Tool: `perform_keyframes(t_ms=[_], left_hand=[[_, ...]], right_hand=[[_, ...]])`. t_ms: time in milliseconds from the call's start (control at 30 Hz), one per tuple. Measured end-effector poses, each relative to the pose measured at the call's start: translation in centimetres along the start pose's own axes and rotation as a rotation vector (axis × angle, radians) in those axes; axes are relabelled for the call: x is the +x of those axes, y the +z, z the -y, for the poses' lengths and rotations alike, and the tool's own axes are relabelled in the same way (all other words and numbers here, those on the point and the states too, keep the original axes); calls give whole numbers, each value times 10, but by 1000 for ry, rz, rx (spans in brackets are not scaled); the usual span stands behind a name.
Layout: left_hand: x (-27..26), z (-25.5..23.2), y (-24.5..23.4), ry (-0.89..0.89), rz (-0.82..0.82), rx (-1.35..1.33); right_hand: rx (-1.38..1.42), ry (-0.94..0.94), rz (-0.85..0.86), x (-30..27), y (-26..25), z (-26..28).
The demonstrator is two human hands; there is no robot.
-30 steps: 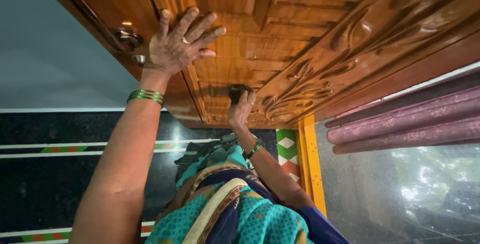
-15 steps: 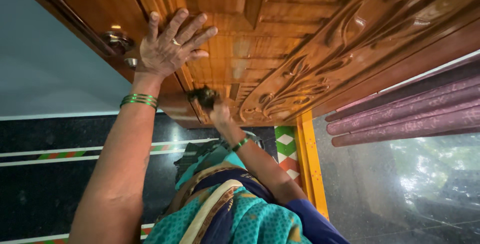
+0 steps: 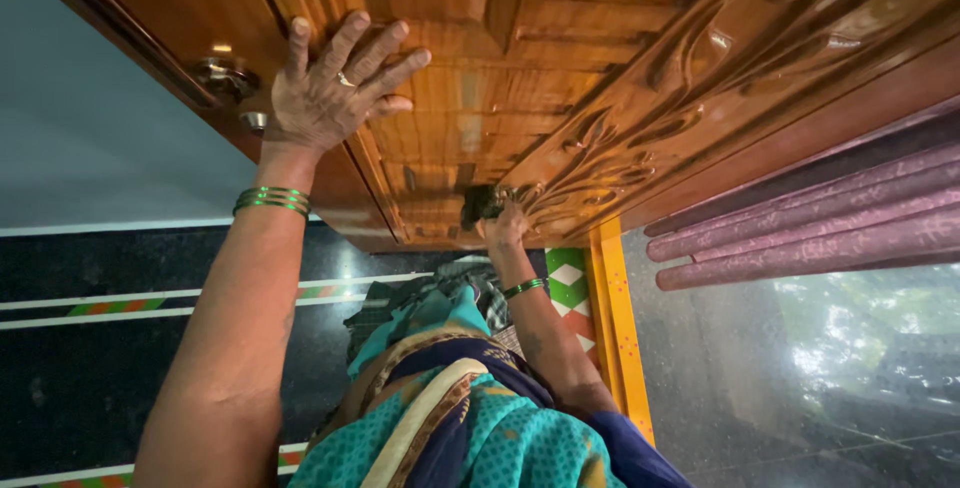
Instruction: The person wipes the surface of a wooden door with a cloth. They systematically clean the door's panels and carved details, moving from the upper sections down to the handle area.
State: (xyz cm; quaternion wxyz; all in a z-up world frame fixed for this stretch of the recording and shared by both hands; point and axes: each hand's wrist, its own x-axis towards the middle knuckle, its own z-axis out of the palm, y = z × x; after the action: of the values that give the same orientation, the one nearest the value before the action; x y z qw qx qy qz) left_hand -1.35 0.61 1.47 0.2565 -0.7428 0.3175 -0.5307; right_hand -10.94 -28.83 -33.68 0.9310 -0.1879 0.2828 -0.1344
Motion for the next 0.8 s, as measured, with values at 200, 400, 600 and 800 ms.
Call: perform_keyframes(t_ms=[200,400,600,800], left_hand=[[1,-1,0,-4,-8,14],[1,0,1,10,-22,30],[0,0,1,10,-20,9],[-2,-1,1,9,7,-8]], right_hand=[[-1,106,78,-4,25,-38],[-50,84,258,-13,51,-106],[-176,366,348,-32,28,-125],[-43,192,84,4,16,-53]])
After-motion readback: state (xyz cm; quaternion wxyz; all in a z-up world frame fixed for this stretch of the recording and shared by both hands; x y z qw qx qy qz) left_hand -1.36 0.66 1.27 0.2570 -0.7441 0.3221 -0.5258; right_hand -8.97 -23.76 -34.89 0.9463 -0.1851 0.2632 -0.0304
